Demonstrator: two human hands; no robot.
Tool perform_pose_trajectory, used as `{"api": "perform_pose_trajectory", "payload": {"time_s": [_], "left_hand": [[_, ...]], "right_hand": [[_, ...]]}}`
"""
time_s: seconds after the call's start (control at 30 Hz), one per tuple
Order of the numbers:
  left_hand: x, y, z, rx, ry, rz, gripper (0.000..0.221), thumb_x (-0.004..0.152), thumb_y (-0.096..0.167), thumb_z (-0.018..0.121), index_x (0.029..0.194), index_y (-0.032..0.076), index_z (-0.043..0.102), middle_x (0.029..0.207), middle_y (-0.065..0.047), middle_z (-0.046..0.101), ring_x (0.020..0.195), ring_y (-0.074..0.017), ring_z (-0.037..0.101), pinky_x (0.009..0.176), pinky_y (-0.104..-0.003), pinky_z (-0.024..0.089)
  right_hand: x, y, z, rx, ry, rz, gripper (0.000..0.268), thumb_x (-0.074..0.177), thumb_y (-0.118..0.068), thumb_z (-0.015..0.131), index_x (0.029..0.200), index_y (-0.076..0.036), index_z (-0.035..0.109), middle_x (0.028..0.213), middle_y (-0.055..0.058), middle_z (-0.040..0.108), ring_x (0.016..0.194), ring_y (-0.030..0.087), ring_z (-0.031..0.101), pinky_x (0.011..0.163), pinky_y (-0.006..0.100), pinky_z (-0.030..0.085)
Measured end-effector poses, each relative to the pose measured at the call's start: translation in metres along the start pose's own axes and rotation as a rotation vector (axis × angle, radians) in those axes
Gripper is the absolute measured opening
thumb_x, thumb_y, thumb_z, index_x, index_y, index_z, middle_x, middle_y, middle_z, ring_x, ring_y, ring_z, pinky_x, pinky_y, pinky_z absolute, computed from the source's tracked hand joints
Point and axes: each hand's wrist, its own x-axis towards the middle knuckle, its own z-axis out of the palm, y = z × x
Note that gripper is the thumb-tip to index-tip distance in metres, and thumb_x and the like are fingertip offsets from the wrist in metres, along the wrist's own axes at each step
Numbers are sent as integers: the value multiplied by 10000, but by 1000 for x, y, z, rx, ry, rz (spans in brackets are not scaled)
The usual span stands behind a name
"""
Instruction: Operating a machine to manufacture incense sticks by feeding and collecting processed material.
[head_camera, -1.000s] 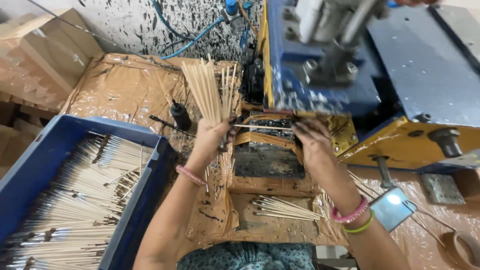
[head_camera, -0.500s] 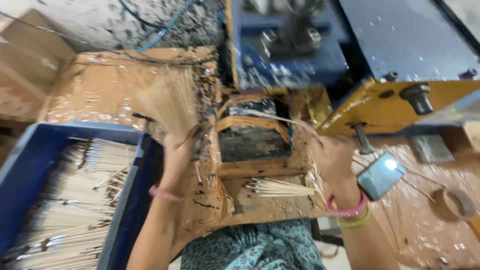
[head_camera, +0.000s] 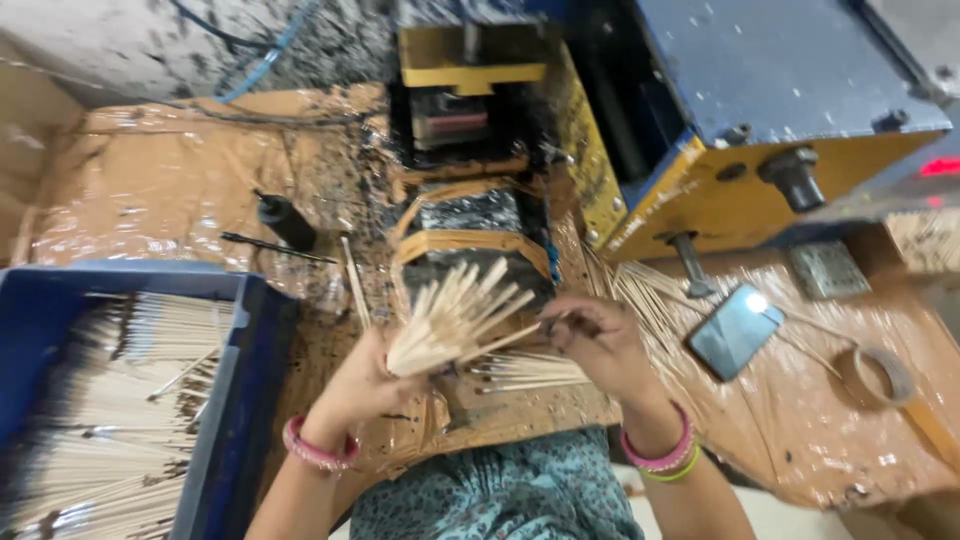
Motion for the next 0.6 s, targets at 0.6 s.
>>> {"api": "perform_pose_trajectory", "payload": {"time_s": [0.6], "left_hand": [[123, 27, -34, -408, 501, 70, 152, 896, -45, 629, 1045, -63, 654, 809, -76, 673, 644, -157, 654, 519, -289, 553]], "right_hand": [[99, -49, 24, -1188, 35, -381, 313, 920, -26, 524, 1174, 49, 692, 1254, 229, 673, 1171, 430, 603, 1042, 480, 470]]}}
